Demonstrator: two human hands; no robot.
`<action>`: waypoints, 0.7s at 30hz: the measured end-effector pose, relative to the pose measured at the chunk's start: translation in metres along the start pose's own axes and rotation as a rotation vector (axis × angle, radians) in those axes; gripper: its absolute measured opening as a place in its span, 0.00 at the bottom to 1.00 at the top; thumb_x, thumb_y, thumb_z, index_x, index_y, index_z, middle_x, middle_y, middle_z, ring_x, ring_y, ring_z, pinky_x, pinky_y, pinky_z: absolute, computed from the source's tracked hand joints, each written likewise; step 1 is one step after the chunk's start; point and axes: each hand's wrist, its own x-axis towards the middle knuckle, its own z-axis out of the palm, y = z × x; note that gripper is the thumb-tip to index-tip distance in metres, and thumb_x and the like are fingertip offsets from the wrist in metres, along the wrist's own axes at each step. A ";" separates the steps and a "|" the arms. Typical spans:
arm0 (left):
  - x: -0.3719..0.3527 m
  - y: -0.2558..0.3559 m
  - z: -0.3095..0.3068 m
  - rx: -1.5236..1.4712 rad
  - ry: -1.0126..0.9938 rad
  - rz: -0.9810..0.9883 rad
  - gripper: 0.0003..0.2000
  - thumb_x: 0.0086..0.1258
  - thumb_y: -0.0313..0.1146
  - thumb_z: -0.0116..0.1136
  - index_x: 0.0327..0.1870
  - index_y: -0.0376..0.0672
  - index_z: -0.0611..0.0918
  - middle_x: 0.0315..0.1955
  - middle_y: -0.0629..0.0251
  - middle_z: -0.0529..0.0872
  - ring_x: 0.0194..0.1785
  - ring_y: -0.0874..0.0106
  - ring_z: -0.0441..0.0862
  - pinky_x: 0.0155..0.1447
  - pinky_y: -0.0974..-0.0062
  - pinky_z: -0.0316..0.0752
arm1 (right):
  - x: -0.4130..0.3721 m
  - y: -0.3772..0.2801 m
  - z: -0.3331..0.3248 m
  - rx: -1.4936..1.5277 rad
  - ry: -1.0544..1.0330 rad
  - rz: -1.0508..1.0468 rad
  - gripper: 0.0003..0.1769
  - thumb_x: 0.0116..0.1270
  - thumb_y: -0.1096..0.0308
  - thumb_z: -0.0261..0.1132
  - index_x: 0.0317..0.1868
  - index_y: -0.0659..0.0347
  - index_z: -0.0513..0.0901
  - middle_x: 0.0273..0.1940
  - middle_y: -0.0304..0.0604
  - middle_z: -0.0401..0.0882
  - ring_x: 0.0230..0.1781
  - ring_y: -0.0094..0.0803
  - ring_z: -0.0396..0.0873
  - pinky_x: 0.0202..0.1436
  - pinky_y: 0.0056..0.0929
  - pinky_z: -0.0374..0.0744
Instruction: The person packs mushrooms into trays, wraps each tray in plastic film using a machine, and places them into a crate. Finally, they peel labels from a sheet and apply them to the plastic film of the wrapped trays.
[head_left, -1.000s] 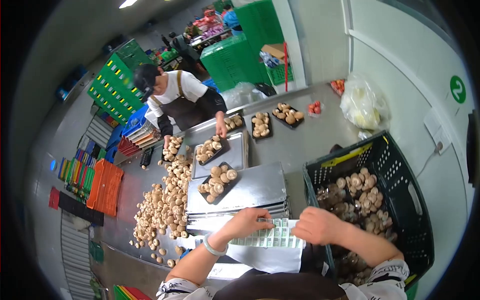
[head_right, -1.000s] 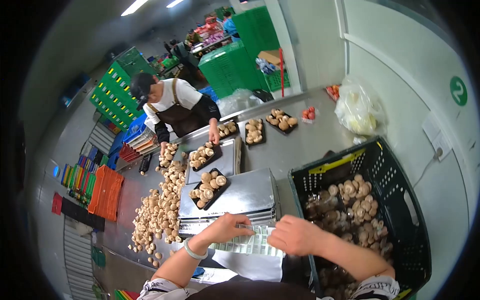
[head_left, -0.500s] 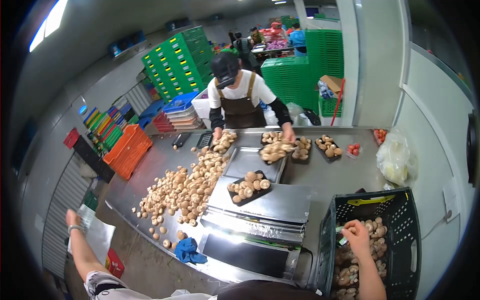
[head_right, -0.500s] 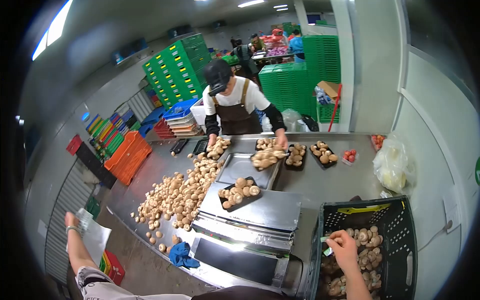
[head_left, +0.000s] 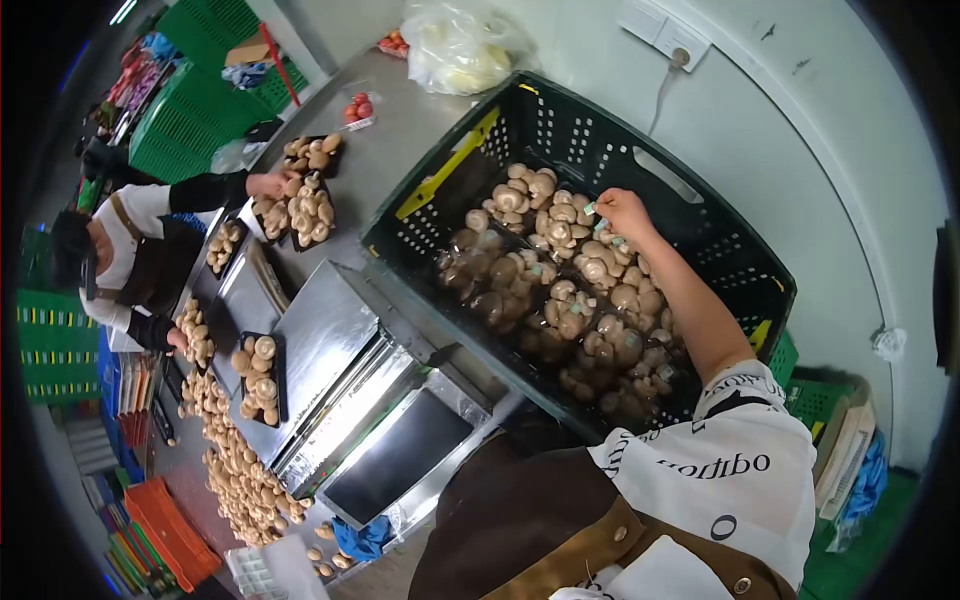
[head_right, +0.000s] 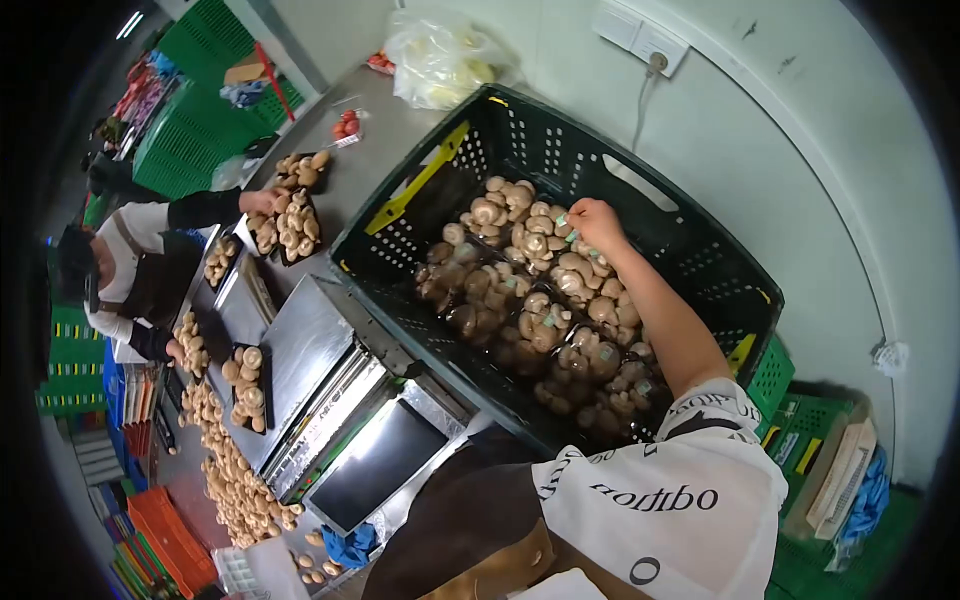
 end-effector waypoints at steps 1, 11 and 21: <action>0.002 0.014 0.001 -0.014 -0.057 0.011 0.10 0.67 0.29 0.59 0.42 0.30 0.83 0.33 0.46 0.85 0.33 0.59 0.80 0.42 0.62 0.75 | 0.003 0.011 -0.001 -0.029 0.019 0.027 0.10 0.62 0.68 0.66 0.36 0.67 0.82 0.27 0.44 0.83 0.23 0.28 0.80 0.29 0.29 0.77; 0.037 0.220 -0.017 -0.239 -0.302 0.315 0.05 0.67 0.24 0.56 0.39 0.32 0.78 0.25 0.57 0.77 0.29 0.68 0.70 0.36 0.70 0.70 | 0.060 0.030 0.043 -0.896 0.170 -0.128 0.13 0.61 0.69 0.59 0.47 0.59 0.80 0.34 0.51 0.84 0.37 0.49 0.84 0.41 0.42 0.81; 0.090 0.312 0.027 -0.489 -0.278 0.385 0.05 0.57 0.20 0.62 0.32 0.31 0.79 0.23 0.66 0.80 0.30 0.80 0.74 0.36 0.79 0.69 | 0.143 -0.001 0.082 -0.623 0.006 -0.298 0.12 0.68 0.66 0.51 0.46 0.58 0.77 0.40 0.53 0.83 0.44 0.50 0.82 0.43 0.46 0.78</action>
